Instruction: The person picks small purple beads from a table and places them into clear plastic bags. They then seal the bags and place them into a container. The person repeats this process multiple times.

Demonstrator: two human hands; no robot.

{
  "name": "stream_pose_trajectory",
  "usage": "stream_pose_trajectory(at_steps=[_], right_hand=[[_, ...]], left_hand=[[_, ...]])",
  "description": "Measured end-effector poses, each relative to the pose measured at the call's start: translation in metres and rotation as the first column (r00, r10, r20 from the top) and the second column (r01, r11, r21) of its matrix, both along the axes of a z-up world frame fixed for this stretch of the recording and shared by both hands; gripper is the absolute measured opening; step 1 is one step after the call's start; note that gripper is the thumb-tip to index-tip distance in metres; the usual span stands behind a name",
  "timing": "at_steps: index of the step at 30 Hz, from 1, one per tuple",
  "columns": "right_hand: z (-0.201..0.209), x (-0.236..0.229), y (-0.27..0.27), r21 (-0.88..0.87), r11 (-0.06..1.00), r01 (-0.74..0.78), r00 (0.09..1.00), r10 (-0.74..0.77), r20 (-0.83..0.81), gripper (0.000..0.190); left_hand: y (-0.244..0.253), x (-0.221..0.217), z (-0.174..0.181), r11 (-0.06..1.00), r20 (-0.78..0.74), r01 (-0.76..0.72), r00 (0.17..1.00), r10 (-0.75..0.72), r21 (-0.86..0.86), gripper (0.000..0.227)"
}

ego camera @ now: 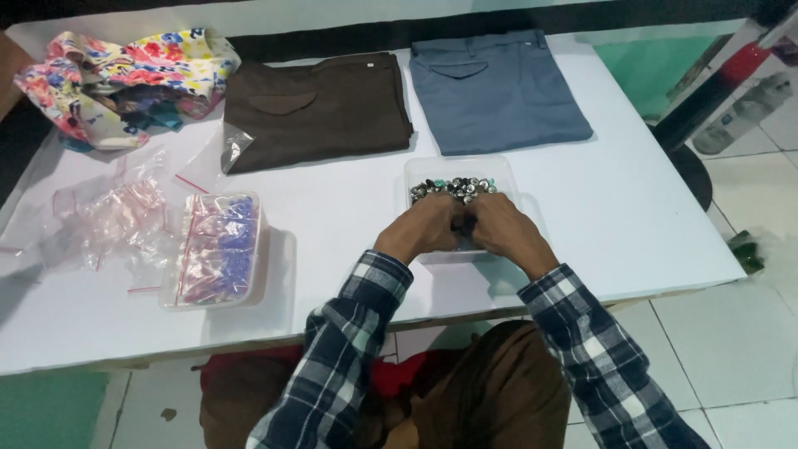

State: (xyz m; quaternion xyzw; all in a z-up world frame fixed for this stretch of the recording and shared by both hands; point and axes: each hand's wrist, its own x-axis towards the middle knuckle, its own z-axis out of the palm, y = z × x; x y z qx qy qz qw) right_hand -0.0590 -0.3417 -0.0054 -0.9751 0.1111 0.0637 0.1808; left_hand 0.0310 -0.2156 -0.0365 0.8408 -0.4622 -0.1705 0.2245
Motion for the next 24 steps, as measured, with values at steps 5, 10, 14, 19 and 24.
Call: stream_pose_trajectory(at_steps=[5, 10, 14, 19, 24], right_hand=[[0.016, -0.003, 0.007, 0.054, 0.998, 0.024, 0.996, -0.019, -0.088, 0.025], [0.001, 0.005, 0.001, 0.055, 0.998, 0.044, 0.992, -0.037, -0.125, 0.025], [0.002, 0.003, -0.002, 0.073, 0.996, 0.050, 0.994, -0.043, -0.104, 0.024], [0.023, -0.007, 0.009, 0.076, 0.995, 0.060, 0.993, -0.052, -0.104, 0.025], [0.026, -0.006, 0.008, 0.119, 0.990, 0.068, 0.997, -0.065, -0.028, 0.025]], left_hand=[[0.003, 0.001, 0.016, 0.977, 0.135, 0.036, 0.989, -0.066, 0.210, 0.022], [-0.008, 0.013, -0.021, 0.970, 0.269, 0.053, 0.956, -0.118, 0.239, 0.017], [-0.010, 0.013, -0.027, 0.971, 0.366, 0.056, 0.920, -0.140, 0.231, 0.020], [-0.002, 0.006, -0.020, 0.971, 0.362, 0.075, 0.919, -0.155, 0.225, 0.019], [0.002, 0.002, 0.001, 0.991, 0.292, 0.027, 0.954, -0.066, 0.133, 0.019]])
